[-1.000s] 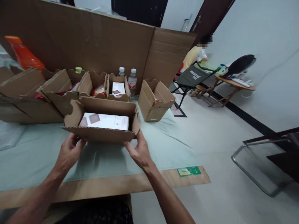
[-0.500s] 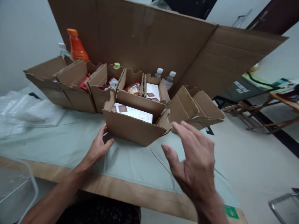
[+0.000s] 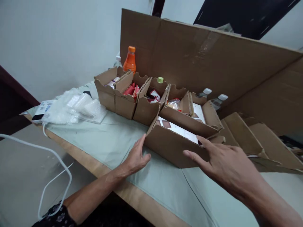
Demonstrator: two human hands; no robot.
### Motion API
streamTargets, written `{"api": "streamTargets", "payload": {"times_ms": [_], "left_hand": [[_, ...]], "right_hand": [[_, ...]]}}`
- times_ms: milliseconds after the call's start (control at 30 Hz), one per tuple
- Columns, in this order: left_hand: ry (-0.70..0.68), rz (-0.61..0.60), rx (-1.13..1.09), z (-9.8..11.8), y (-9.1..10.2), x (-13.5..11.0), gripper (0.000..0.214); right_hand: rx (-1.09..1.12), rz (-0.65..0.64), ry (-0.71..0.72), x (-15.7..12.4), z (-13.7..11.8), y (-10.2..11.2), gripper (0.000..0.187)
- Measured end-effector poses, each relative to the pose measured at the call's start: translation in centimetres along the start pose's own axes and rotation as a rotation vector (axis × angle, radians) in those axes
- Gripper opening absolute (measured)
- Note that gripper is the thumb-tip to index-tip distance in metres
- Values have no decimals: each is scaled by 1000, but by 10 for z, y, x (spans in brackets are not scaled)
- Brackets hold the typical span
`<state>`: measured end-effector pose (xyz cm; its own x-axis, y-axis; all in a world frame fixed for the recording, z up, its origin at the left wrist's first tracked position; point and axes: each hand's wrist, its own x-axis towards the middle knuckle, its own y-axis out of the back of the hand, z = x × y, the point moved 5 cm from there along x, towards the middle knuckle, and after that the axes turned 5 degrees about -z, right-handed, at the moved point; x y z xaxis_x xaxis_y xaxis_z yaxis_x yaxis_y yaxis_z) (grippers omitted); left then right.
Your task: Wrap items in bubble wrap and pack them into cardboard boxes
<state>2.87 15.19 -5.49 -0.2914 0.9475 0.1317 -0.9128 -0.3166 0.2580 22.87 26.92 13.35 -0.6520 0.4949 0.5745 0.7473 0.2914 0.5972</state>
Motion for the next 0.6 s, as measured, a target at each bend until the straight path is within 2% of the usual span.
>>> {"api": "streamTargets", "payload": {"times_ms": [67, 100, 167, 233, 300, 400, 467, 533, 600], "left_hand": [[-18, 12, -16, 5, 8, -11, 89], [-33, 26, -20, 8, 15, -19, 87], [-61, 74, -22, 11, 33, -38, 78], [-66, 149, -19, 9, 55, -60, 67], [-44, 226, 2, 3, 78, -80, 56], [3, 307, 69, -10, 108, -104, 42], [36, 367, 98, -19, 126, -116, 36], [52, 429, 103, -27, 142, -125, 33], [67, 470, 84, -35, 156, -130, 30]], "right_hand": [[-304, -33, -22, 9, -27, -13, 29], [-464, -62, -17, 16, -42, -27, 26], [-607, -172, 43, 30, -68, -70, 29], [-486, -362, 163, 45, -88, -135, 28], [-398, -535, 231, 61, -96, -208, 24], [-328, -724, 202, 86, -91, -311, 31], [-330, -812, 156, 101, -84, -362, 35], [-344, -846, 112, 113, -77, -391, 40], [-328, -776, 70, 120, -72, -393, 42]]}}
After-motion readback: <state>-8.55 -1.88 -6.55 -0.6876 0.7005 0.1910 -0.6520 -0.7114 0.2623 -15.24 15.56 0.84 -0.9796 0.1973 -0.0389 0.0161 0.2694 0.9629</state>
